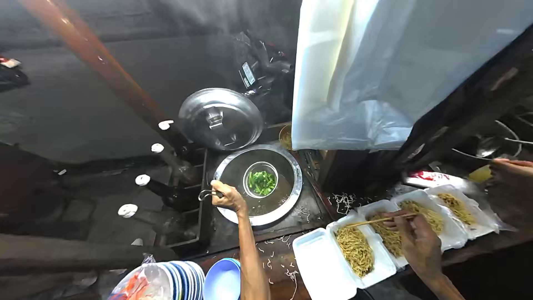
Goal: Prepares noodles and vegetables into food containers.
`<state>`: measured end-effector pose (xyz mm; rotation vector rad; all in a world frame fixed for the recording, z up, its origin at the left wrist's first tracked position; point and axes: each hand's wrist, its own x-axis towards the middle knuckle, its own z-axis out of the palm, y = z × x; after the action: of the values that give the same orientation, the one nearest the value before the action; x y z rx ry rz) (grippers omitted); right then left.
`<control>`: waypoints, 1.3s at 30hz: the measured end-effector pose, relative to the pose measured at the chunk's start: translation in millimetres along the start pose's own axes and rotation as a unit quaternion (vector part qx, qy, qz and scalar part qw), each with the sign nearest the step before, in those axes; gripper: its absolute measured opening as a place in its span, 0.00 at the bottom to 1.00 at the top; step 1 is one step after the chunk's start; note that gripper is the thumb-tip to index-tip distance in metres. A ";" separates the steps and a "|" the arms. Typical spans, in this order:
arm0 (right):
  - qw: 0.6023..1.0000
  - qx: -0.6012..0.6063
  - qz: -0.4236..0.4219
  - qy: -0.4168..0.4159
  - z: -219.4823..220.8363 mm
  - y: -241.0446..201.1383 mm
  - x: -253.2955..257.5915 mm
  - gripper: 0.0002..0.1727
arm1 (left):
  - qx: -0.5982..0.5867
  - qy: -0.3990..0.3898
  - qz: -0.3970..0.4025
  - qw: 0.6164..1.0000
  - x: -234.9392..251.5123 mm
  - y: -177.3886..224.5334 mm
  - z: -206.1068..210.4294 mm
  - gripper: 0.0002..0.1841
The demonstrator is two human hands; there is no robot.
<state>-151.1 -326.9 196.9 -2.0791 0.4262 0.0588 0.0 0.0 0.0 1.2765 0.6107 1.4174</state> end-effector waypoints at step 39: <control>0.890 0.122 -0.398 0.185 -162.8 280.7 101.3 0.09 | -0.001 -0.483 0.219 0.848 -399.8 269.3 95.7 0.22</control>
<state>-167.9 -622.0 29.1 -1.8630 -0.2196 -0.8470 -74.1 -470.4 121.1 1.9748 -0.3974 0.9010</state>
